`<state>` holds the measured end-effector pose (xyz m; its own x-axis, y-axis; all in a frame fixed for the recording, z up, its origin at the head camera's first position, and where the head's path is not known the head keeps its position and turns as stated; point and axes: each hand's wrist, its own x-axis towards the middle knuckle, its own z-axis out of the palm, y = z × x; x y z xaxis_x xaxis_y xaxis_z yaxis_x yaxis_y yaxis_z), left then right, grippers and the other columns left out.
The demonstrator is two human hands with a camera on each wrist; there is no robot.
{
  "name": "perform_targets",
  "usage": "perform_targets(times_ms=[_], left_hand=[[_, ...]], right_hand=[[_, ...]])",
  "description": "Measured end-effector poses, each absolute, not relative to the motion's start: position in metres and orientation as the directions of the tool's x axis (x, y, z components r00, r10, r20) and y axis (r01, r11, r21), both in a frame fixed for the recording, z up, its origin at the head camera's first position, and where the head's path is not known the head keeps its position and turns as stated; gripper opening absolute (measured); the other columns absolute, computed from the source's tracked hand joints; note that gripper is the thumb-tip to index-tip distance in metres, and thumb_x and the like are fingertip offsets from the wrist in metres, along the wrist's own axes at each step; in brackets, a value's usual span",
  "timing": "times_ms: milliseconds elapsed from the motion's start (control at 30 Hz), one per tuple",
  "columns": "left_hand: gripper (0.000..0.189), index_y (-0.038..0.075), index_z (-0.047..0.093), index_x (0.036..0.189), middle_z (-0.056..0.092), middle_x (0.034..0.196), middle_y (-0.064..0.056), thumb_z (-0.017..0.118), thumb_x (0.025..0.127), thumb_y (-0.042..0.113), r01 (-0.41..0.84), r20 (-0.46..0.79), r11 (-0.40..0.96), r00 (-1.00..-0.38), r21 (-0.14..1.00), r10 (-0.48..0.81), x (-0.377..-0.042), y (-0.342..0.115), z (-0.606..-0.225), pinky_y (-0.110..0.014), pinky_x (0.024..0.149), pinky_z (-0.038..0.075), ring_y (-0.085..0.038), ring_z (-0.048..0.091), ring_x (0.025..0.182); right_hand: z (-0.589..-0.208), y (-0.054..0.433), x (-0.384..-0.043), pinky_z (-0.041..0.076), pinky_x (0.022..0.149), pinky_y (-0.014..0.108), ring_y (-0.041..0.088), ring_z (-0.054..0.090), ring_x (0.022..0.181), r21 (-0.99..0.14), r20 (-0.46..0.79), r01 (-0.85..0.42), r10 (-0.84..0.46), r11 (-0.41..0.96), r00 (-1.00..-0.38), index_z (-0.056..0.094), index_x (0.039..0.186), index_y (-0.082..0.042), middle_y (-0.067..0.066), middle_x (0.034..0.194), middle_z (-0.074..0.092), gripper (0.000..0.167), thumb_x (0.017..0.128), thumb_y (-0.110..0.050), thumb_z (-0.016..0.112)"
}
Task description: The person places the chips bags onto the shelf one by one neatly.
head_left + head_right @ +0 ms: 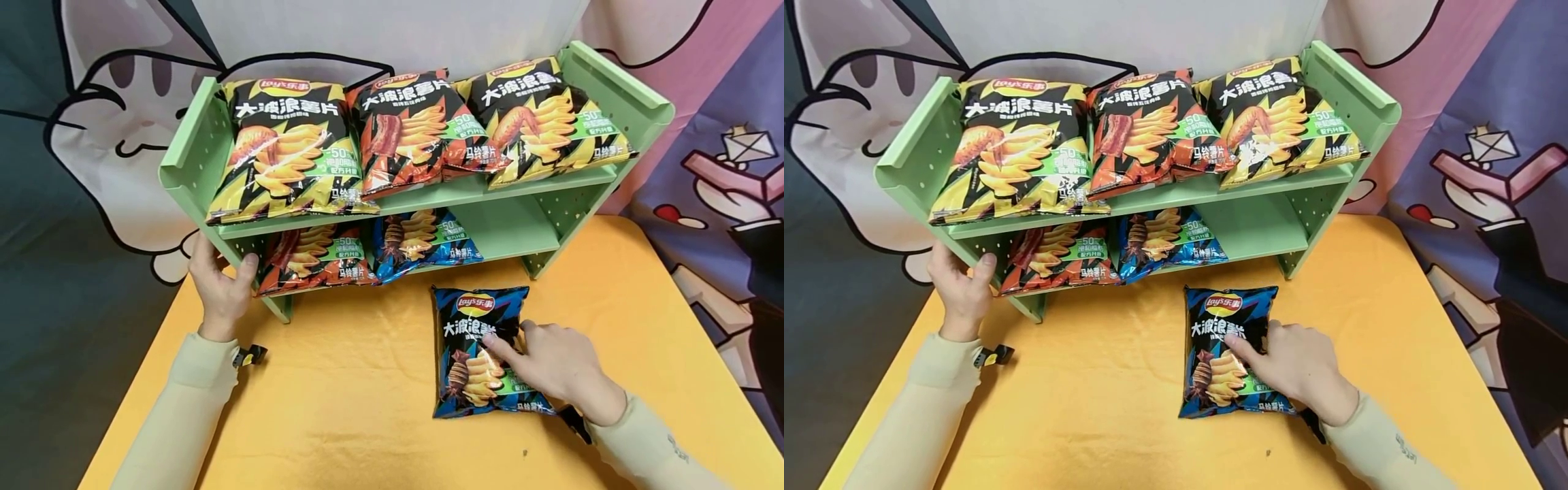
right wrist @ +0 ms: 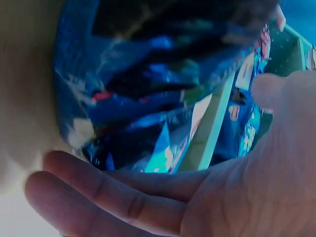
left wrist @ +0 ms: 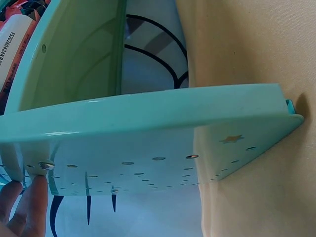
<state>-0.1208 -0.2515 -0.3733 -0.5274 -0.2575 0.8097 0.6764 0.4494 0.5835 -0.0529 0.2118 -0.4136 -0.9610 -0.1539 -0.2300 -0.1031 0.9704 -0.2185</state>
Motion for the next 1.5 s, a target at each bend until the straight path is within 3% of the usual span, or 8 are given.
perform_targets(times_ms=[267, 500, 733, 867, 967, 1100, 1333, 1500], left_hand=[[0.068, 0.001, 0.068, 0.132, 0.07, 0.11, 0.01, 0.066, 0.081, 0.046, 0.685, 0.815, 0.446, -0.519, 0.576, -0.257, -0.122, -0.251, -0.372, -0.009, 0.07, 0.051, -0.009, 0.067, 0.082], [0.07, 0.001, 0.068, 0.132, 0.071, 0.11, 0.007, 0.067, 0.081, 0.048, 0.698, 0.822, 0.437, -0.508, 0.568, -0.258, -0.124, -0.251, -0.371, -0.01, 0.072, 0.052, -0.01, 0.069, 0.084], [0.069, -0.001, 0.067, 0.132, 0.071, 0.111, 0.004, 0.067, 0.082, 0.048, 0.709, 0.832, 0.435, -0.493, 0.554, -0.255, -0.125, -0.251, -0.371, -0.012, 0.073, 0.052, -0.011, 0.069, 0.083], [0.069, 0.0, 0.068, 0.131, 0.07, 0.11, 0.009, 0.067, 0.081, 0.048, 0.701, 0.827, 0.44, -0.501, 0.561, -0.256, -0.124, -0.252, -0.371, -0.011, 0.071, 0.051, -0.011, 0.067, 0.082], [0.069, 0.001, 0.068, 0.132, 0.069, 0.11, 0.011, 0.067, 0.081, 0.047, 0.693, 0.821, 0.442, -0.51, 0.569, -0.257, -0.122, -0.252, -0.371, -0.009, 0.071, 0.051, -0.01, 0.067, 0.083], [0.068, 0.001, 0.067, 0.133, 0.069, 0.11, 0.01, 0.067, 0.082, 0.046, 0.695, 0.82, 0.438, -0.514, 0.57, -0.253, -0.122, -0.252, -0.372, -0.009, 0.072, 0.052, -0.009, 0.069, 0.083], [0.067, 0.001, 0.068, 0.132, 0.069, 0.109, 0.013, 0.066, 0.081, 0.046, 0.684, 0.813, 0.444, -0.527, 0.579, -0.248, -0.12, -0.252, -0.373, -0.008, 0.071, 0.051, -0.009, 0.068, 0.084], [0.068, 0.0, 0.068, 0.132, 0.068, 0.109, 0.013, 0.066, 0.082, 0.046, 0.688, 0.816, 0.444, -0.523, 0.574, -0.246, -0.12, -0.252, -0.373, -0.008, 0.072, 0.052, -0.01, 0.069, 0.086]], right_hand=[[-0.427, 0.2, -0.049, 0.038, 0.05, 0.037, 0.021, 0.053, 0.055, -0.204, -0.353, -0.088, -0.157, 0.975, -0.923, 0.064, 0.087, -0.01, 0.006, 0.063, 0.054, 0.088, 0.083, -0.093, 0.037], [-0.438, 0.193, -0.05, 0.035, 0.048, 0.035, 0.021, 0.049, 0.049, -0.255, -0.304, -0.116, -0.194, 0.96, -0.933, 0.065, 0.118, 0.006, 0.005, 0.058, 0.051, 0.106, 0.083, -0.091, 0.044], [-0.441, 0.196, -0.052, 0.034, 0.047, 0.034, 0.019, 0.047, 0.046, -0.362, -0.274, -0.092, -0.2, 0.928, -0.941, 0.059, 0.135, 0.006, 0.003, 0.056, 0.049, 0.104, 0.085, -0.085, 0.052], [-0.44, 0.2, -0.051, 0.033, 0.051, 0.032, 0.016, 0.045, 0.048, -0.408, -0.233, -0.106, -0.216, 0.907, -0.948, 0.069, 0.098, -0.009, -0.001, 0.055, 0.044, 0.074, 0.087, -0.081, 0.055], [-0.438, 0.203, -0.047, 0.031, 0.052, 0.03, 0.014, 0.042, 0.048, -0.427, -0.195, -0.125, -0.226, 0.895, -0.954, 0.048, 0.067, -0.018, -0.005, 0.055, 0.038, 0.063, 0.088, -0.077, 0.057], [-0.438, 0.209, -0.041, 0.029, 0.052, 0.026, 0.011, 0.034, 0.046, -0.465, -0.153, -0.147, -0.242, 0.873, -0.958, 0.04, 0.062, -0.02, -0.008, 0.053, 0.033, 0.062, 0.091, -0.071, 0.061], [-0.433, 0.226, -0.032, 0.03, 0.053, 0.024, 0.007, 0.036, 0.047, -0.505, -0.109, -0.18, -0.269, 0.844, -0.957, 0.047, 0.068, -0.021, -0.009, 0.056, 0.038, 0.052, 0.091, -0.062, 0.067], [-0.424, 0.243, -0.024, 0.032, 0.053, 0.022, 0.001, 0.035, 0.047, -0.502, 0.096, -0.29, -0.281, 0.815, -0.955, 0.047, 0.07, -0.023, -0.013, 0.058, 0.037, 0.046, 0.084, -0.05, 0.082]])
